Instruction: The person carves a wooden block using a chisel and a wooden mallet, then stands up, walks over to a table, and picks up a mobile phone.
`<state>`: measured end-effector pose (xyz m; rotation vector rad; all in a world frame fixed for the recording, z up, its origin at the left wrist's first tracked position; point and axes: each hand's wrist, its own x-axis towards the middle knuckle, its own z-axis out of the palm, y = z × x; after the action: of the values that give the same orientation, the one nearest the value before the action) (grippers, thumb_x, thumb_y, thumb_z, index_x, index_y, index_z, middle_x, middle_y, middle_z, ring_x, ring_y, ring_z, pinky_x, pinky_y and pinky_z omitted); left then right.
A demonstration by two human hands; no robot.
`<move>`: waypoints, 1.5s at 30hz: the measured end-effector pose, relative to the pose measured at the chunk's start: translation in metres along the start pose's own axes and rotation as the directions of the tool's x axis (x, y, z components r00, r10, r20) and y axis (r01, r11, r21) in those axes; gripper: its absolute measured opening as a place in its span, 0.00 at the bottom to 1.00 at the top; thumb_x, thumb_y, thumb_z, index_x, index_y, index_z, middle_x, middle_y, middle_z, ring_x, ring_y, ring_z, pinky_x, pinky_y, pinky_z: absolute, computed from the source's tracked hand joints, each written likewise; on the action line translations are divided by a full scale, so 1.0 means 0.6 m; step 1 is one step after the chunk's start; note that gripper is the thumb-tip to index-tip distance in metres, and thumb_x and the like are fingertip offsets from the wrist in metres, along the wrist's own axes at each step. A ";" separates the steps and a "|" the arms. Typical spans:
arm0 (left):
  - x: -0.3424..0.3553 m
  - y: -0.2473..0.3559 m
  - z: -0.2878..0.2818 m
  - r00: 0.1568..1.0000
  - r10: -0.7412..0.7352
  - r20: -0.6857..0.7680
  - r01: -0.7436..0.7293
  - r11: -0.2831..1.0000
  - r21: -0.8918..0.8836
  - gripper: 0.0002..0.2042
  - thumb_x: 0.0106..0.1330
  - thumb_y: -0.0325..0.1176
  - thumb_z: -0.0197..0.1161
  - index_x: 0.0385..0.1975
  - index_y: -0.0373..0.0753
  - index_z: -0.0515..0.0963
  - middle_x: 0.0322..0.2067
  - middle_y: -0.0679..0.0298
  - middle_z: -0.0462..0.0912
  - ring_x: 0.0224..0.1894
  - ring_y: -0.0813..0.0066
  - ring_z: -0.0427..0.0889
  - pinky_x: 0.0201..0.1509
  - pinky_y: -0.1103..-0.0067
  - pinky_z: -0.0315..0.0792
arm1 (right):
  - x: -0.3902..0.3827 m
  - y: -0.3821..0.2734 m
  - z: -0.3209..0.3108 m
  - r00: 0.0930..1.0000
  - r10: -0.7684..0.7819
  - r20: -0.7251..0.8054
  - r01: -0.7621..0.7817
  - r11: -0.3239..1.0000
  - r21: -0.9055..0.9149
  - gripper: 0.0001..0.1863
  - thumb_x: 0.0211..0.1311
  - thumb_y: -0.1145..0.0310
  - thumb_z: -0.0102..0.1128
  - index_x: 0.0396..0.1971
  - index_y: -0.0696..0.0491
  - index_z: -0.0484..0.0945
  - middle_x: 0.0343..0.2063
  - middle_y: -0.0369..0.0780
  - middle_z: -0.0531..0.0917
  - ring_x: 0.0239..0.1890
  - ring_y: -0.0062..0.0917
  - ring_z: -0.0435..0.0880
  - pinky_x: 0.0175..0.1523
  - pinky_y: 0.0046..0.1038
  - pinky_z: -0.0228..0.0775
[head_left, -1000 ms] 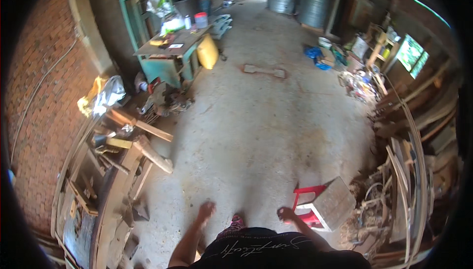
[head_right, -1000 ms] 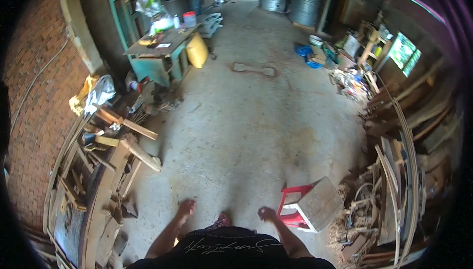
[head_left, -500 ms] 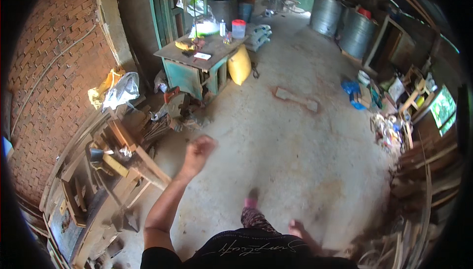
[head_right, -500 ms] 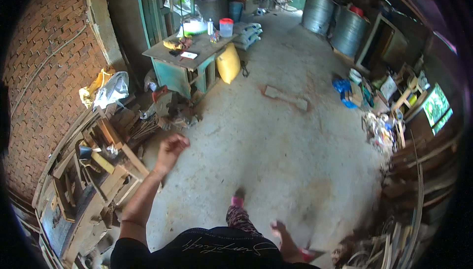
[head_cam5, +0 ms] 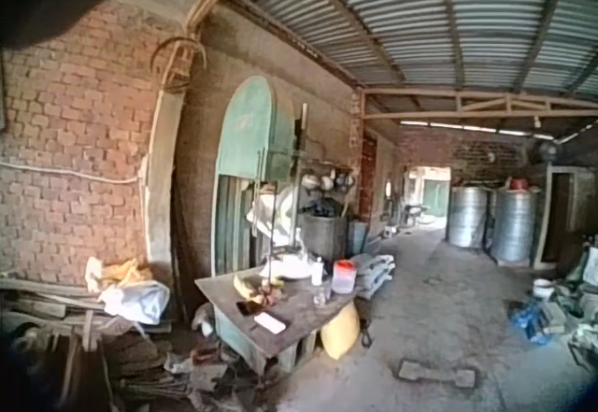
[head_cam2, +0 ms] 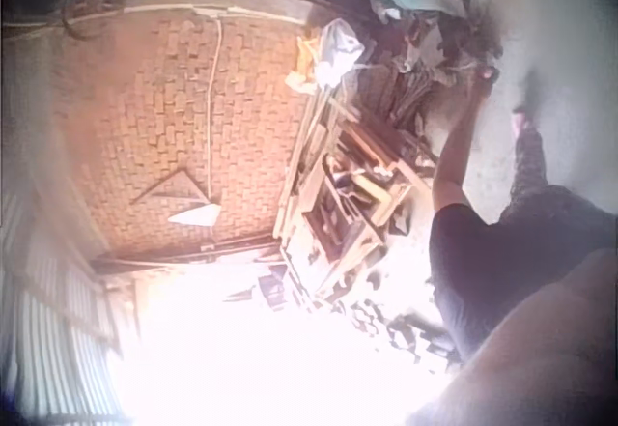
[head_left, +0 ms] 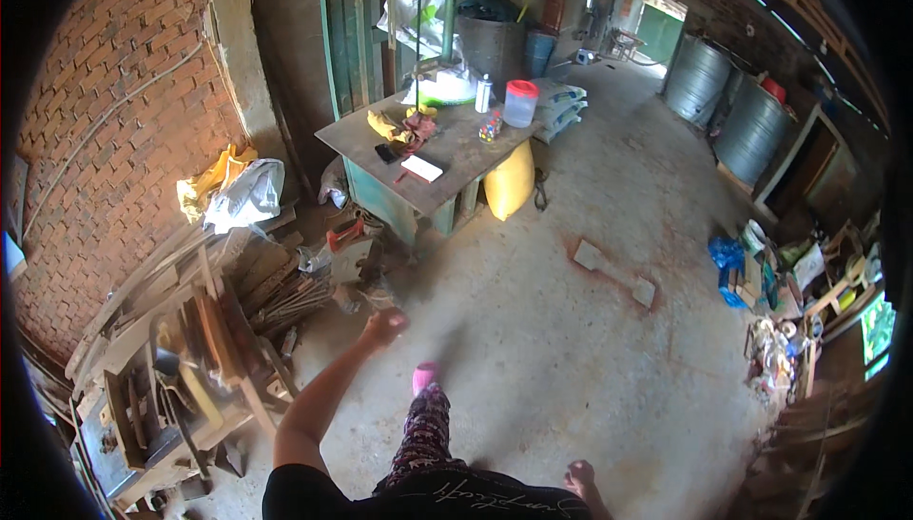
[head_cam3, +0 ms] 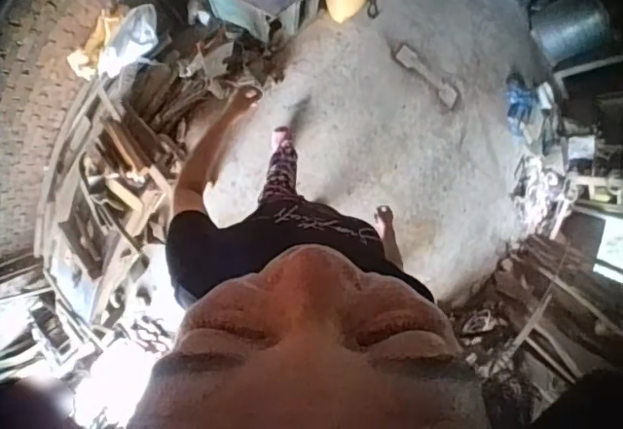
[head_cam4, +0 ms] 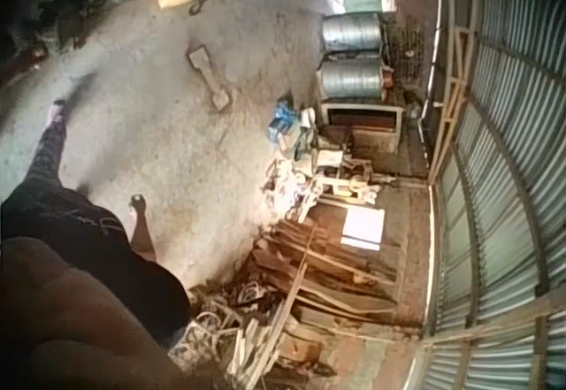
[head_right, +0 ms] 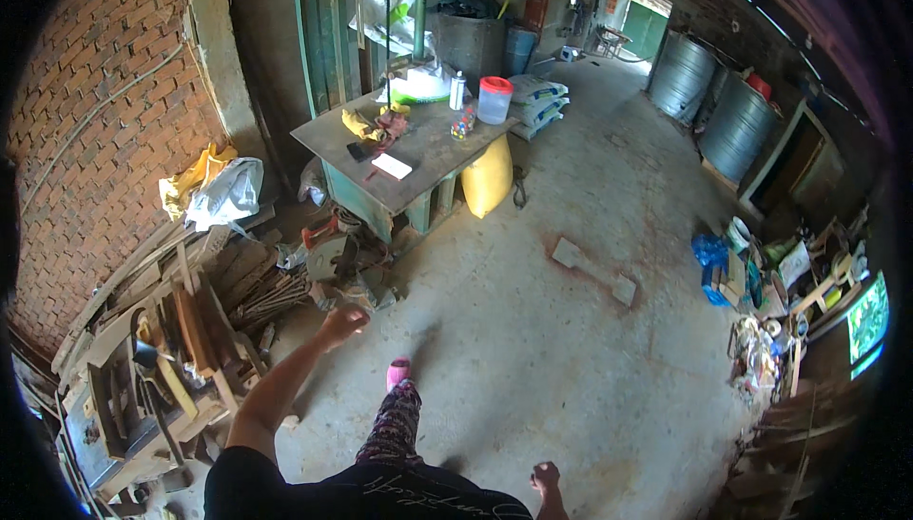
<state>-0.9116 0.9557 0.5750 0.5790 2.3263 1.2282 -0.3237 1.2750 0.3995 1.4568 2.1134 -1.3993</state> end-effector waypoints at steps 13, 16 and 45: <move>0.753 -0.021 -0.236 0.854 0.143 -0.501 -0.048 0.979 0.198 0.08 0.58 0.34 0.60 0.37 0.47 0.80 0.43 0.60 0.79 0.46 0.57 0.77 0.48 0.65 0.74 | 0.181 -0.454 0.117 0.848 0.082 0.524 -0.067 0.997 -0.048 0.21 0.70 0.55 0.52 0.45 0.60 0.76 0.49 0.48 0.79 0.48 0.26 0.79 0.48 0.31 0.74; 0.836 -0.031 -0.260 0.819 0.237 -0.522 -0.022 0.923 0.385 0.16 0.56 0.36 0.65 0.45 0.45 0.77 0.48 0.57 0.73 0.47 0.53 0.76 0.48 0.62 0.73 | 0.232 -0.535 0.097 0.929 0.196 0.314 -0.203 0.979 -0.009 0.19 0.63 0.60 0.58 0.48 0.57 0.74 0.37 0.47 0.82 0.35 0.27 0.82 0.36 0.30 0.77; 0.633 0.546 0.208 0.693 0.499 0.521 -0.503 0.852 -0.147 0.10 0.59 0.35 0.64 0.34 0.35 0.78 0.31 0.53 0.81 0.33 0.55 0.81 0.37 0.67 0.73 | 0.421 -1.136 -0.197 0.649 -0.683 -0.336 0.730 0.683 0.021 0.38 0.49 0.72 0.71 0.61 0.54 0.63 0.51 0.47 0.73 0.50 0.36 0.77 0.47 0.31 0.75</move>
<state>-1.0995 1.4157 0.7164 1.4408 1.7255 1.0713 -0.9647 1.4835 0.6954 0.9246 3.0629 -1.6854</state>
